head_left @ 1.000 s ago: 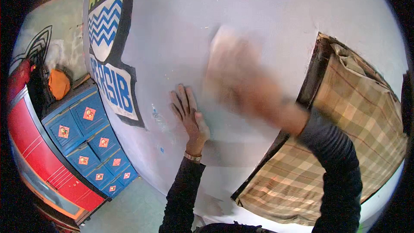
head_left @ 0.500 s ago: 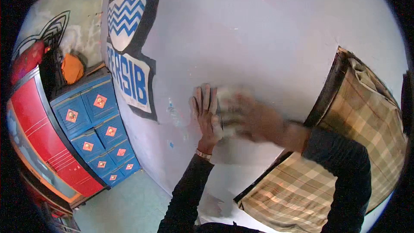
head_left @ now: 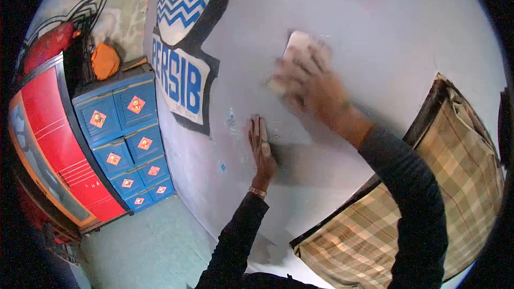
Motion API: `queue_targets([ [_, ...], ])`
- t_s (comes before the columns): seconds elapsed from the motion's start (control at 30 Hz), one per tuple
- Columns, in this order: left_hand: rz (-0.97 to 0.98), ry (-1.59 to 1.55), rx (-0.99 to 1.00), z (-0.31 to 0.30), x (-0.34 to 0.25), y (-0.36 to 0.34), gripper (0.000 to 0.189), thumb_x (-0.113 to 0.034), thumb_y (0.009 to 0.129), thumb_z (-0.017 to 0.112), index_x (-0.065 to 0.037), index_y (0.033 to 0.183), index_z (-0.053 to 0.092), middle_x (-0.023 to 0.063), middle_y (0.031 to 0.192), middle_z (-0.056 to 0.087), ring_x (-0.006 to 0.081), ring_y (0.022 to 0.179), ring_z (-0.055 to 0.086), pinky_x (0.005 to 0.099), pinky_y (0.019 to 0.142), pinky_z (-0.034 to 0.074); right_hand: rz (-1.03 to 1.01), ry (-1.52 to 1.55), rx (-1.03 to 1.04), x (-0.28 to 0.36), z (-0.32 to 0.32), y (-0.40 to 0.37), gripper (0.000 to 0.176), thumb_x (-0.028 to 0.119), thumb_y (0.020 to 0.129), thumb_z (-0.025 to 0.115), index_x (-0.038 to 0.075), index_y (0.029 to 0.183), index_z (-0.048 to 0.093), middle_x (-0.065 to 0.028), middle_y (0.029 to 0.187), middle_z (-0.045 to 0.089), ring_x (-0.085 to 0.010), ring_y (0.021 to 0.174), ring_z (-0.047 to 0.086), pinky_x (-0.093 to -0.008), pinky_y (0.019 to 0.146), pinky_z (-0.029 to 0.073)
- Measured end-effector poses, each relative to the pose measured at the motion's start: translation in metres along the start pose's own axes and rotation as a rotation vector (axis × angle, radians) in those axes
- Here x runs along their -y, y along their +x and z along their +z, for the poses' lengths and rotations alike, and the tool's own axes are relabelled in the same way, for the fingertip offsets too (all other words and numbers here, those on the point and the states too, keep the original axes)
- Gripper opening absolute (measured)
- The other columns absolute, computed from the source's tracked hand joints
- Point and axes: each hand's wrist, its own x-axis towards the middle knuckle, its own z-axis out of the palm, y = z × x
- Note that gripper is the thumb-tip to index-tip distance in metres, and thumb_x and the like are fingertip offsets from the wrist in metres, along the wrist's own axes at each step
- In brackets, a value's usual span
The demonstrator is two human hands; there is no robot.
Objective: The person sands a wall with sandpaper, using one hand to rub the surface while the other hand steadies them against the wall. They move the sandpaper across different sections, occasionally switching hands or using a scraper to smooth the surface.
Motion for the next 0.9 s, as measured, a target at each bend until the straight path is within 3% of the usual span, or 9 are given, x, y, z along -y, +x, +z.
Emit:
queue_targets([
  [0.07, -0.03, 0.019, -0.026, 0.002, 0.004, -0.003, 0.083, -0.061, 0.108, 0.008, -0.003, 0.163, 0.027, 0.018, 0.171, 0.021, 0.0356, 0.16, 0.012, 0.0511, 0.128, 0.007, 0.188, -0.162, -0.102, 0.018, 0.002, 0.005, 0.054, 0.042, 0.099, 0.051, 0.02, 0.148, 0.056, -0.0045, 0.161, 0.044, -0.034, 0.154, 0.028, -0.0647, 0.126, 0.009],
  [0.13, -0.178, -0.162, -0.093, 0.002, 0.007, -0.007, 0.082, -0.061, 0.108, 0.008, -0.003, 0.163, 0.027, 0.0176, 0.171, 0.021, 0.035, 0.16, 0.011, 0.0497, 0.128, 0.007, 0.026, -0.303, 0.356, 0.087, 0.017, 0.007, 0.059, 0.036, 0.096, 0.057, 0.015, 0.151, 0.053, -0.0091, 0.157, 0.049, -0.0371, 0.153, 0.029, -0.0625, 0.127, 0.011],
  [0.2, -0.194, -0.16, -0.046, -0.008, 0.001, -0.014, 0.082, -0.061, 0.108, 0.009, -0.003, 0.164, 0.026, 0.0173, 0.171, 0.021, 0.0346, 0.16, 0.011, 0.0486, 0.128, 0.007, -0.193, 0.229, 0.207, 0.123, 0.075, -0.031, 0.059, 0.037, 0.1, 0.053, 0.007, 0.151, 0.048, -0.0099, 0.162, 0.042, -0.0411, 0.151, 0.033, -0.0689, 0.125, 0.011],
  [0.37, -0.147, -0.027, 0.025, -0.013, 0.026, -0.021, 0.08, -0.059, 0.109, 0.012, -0.002, 0.163, 0.026, 0.0175, 0.172, 0.019, 0.0336, 0.16, 0.012, 0.0457, 0.129, 0.008, 0.078, 0.022, -0.071, 0.039, 0.031, 0.022, 0.059, 0.035, 0.098, 0.055, 0.008, 0.15, 0.05, -0.0185, 0.162, 0.039, -0.0443, 0.152, 0.03, -0.0699, 0.124, 0.01],
  [0.47, -0.256, -0.196, -0.094, -0.022, -0.003, -0.017, 0.077, -0.057, 0.11, 0.018, -0.001, 0.163, 0.025, 0.0181, 0.172, 0.019, 0.0337, 0.16, 0.013, 0.0459, 0.128, 0.011, 0.318, -0.153, -0.145, 0.062, 0.047, 0.034, 0.063, 0.039, 0.1, 0.051, 0.013, 0.157, 0.044, -0.0113, 0.163, 0.039, -0.0363, 0.154, 0.028, -0.0638, 0.126, 0.01],
  [0.6, -0.25, -0.158, -0.045, -0.033, 0.006, -0.028, 0.075, -0.055, 0.11, 0.02, -0.001, 0.163, 0.025, 0.0187, 0.171, 0.02, 0.0342, 0.159, 0.015, 0.0462, 0.128, 0.013, 0.092, -0.033, 0.081, 0.167, 0.152, -0.007, 0.064, 0.041, 0.1, 0.051, 0.013, 0.157, 0.043, -0.0112, 0.162, 0.041, -0.0379, 0.153, 0.028, -0.0624, 0.126, 0.01],
  [0.7, -0.245, -0.137, -0.028, -0.037, 0.013, -0.033, 0.074, -0.053, 0.111, 0.022, 0.0, 0.163, 0.025, 0.0192, 0.171, 0.021, 0.0347, 0.159, 0.016, 0.0465, 0.128, 0.014, 0.125, 0.001, 0.226, 0.127, 0.078, 0.017, 0.061, 0.037, 0.1, 0.05, 0.013, 0.157, 0.042, -0.0105, 0.162, 0.041, -0.036, 0.153, 0.029, -0.0604, 0.127, 0.013],
  [0.87, -0.257, -0.127, -0.018, -0.035, 0.004, -0.043, 0.072, -0.051, 0.111, 0.025, 0.0, 0.163, 0.025, 0.0199, 0.17, 0.022, 0.0353, 0.158, 0.018, 0.0468, 0.128, 0.015, 0.381, 0.046, -0.241, 0.058, 0.026, 0.016, 0.057, 0.024, 0.1, 0.049, 0.007, 0.154, 0.045, -0.0201, 0.167, 0.031, -0.0403, 0.157, 0.021, -0.0621, 0.128, 0.009],
  [0.9, -0.243, -0.13, -0.008, -0.037, 0.005, -0.049, 0.072, -0.051, 0.111, 0.024, 0.0, 0.162, 0.026, 0.0199, 0.17, 0.022, 0.0356, 0.158, 0.018, 0.0468, 0.128, 0.015, 0.342, 0.189, 0.02, 0.083, 0.019, 0.002, 0.058, 0.024, 0.099, 0.052, 0.008, 0.153, 0.046, -0.018, 0.164, 0.036, -0.0406, 0.154, 0.025, -0.0622, 0.127, 0.013],
])
